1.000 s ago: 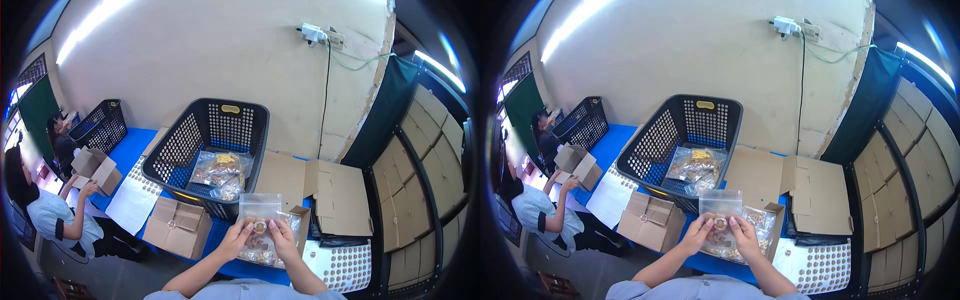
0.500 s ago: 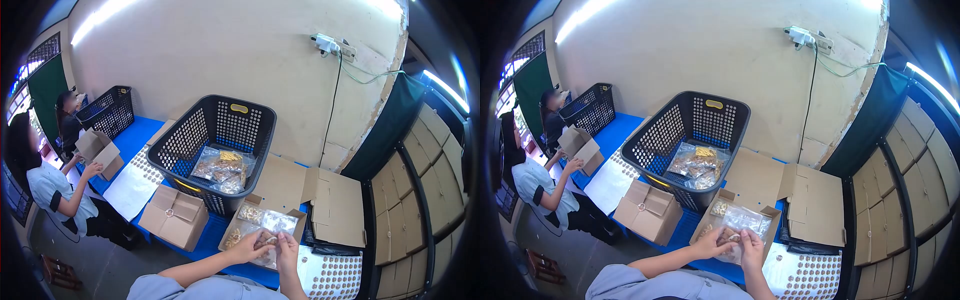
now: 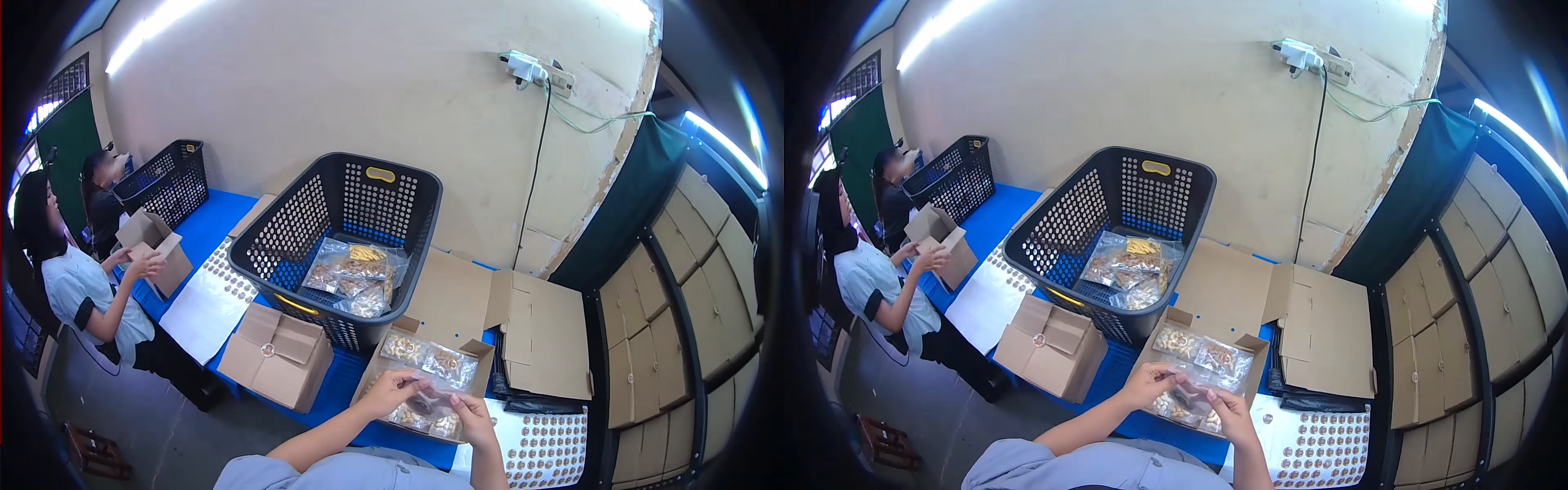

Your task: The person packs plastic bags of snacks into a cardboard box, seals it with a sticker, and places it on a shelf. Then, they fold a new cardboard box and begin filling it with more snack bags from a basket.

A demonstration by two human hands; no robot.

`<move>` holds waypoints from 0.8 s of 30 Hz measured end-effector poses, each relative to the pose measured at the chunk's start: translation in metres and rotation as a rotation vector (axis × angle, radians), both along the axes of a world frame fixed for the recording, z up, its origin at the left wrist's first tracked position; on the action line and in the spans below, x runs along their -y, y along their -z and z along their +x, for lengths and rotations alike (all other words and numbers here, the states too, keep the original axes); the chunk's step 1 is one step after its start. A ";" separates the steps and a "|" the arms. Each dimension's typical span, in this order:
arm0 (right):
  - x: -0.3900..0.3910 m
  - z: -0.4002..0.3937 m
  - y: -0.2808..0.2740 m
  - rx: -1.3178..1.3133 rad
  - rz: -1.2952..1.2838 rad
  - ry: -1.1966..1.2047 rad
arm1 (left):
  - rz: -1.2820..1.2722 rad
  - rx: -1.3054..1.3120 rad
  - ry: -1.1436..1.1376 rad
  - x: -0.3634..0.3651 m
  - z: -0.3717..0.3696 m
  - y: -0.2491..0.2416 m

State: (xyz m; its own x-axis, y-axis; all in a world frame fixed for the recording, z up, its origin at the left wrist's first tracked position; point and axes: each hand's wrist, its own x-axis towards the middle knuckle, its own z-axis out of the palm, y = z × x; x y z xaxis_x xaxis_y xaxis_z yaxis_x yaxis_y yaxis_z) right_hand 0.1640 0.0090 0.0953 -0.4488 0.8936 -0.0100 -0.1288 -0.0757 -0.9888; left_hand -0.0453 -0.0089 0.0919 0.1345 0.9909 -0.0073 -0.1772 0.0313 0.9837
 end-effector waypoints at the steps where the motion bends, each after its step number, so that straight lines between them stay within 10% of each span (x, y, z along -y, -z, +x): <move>1: 0.000 0.003 0.001 0.055 0.026 -0.042 | -0.010 0.025 0.044 -0.005 -0.004 0.009; 6: -0.001 -0.003 0.006 -0.115 0.091 0.323 | 0.234 -0.134 -0.317 -0.015 -0.014 0.001; 10: -0.003 -0.021 0.021 0.243 0.600 0.410 | 0.447 -0.155 -0.018 -0.015 0.024 0.016; 14: 0.004 -0.042 -0.007 0.280 0.570 0.402 | 0.325 -0.156 0.067 -0.007 0.043 0.008; 16: 0.000 -0.055 -0.011 0.313 0.537 0.759 | 0.189 -0.039 0.120 -0.004 0.043 0.005; 24: -0.012 -0.004 0.021 0.005 0.124 0.323 | 0.336 -0.363 0.360 -0.004 0.019 0.009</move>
State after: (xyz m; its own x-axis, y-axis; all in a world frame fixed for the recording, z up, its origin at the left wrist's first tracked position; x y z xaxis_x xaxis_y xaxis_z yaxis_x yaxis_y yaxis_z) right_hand 0.1602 0.0205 0.0741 -0.1426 0.9840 0.1065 -0.1215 0.0894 -0.9886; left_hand -0.0265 -0.0046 0.0833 0.5092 0.8395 0.1895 0.1356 -0.2956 0.9456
